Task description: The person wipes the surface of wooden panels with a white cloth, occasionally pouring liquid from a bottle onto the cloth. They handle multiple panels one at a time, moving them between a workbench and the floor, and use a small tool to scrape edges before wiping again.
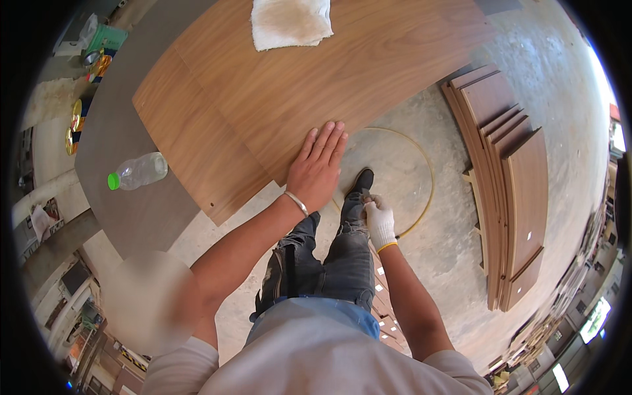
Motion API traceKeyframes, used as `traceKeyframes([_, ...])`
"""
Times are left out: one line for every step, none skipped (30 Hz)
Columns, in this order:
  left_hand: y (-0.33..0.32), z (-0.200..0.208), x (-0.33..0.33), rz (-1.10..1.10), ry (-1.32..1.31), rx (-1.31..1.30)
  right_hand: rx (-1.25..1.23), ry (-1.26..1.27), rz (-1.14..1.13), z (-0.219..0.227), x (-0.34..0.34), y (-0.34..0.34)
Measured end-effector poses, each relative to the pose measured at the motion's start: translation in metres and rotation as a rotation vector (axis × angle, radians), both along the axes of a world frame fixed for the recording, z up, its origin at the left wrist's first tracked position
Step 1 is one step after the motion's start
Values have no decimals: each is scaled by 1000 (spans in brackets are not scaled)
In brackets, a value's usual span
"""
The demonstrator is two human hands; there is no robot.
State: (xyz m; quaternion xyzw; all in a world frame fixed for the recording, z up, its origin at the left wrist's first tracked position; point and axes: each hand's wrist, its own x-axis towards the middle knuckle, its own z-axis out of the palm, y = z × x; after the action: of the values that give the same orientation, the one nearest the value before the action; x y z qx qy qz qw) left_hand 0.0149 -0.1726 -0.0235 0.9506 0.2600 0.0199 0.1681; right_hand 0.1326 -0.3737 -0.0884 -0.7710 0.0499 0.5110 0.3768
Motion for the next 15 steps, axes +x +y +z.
traceKeyframes([2,-2,9,-6,-5,28,54,-17,-31,4,9,8])
traceKeyframes([3,-4,18,-13,-9,56,108,-32,-61,7,20,18])
traceKeyframes([2,-5,23,-22,-17,62,162,-47,-91,10,31,28])
traceKeyframes([2,-6,24,-28,-23,66,178,-104,-52,20,43,42])
traceKeyframes([1,-7,24,-33,-26,68,192,-159,-12,32,56,58])
traceKeyframes([0,-5,23,-88,-11,66,207,-216,22,42,71,72])
traceKeyframes([0,1,17,-145,5,64,199,-337,105,44,86,84])
traceKeyframes([3,6,12,-201,19,61,190,-459,189,44,104,94])
traceKeyframes([9,10,7,-234,-45,10,194,-567,272,43,122,106])
traceKeyframes([16,15,-1,-266,-107,-39,199,-674,356,42,139,118])
traceKeyframes([26,20,-10,-302,-172,-94,202,-784,398,42,156,129])
traceKeyframes([47,24,-16,-218,-227,-93,203,-897,440,43,173,139])
traceKeyframes([74,26,-21,-128,-276,-90,170,-969,487,42,188,148])
traceKeyframes([95,29,-24,27,-273,8,132,-1045,533,41,204,156])
traceKeyframes([115,11,-42,293,-240,-56,107,-1097,568,42,214,166])
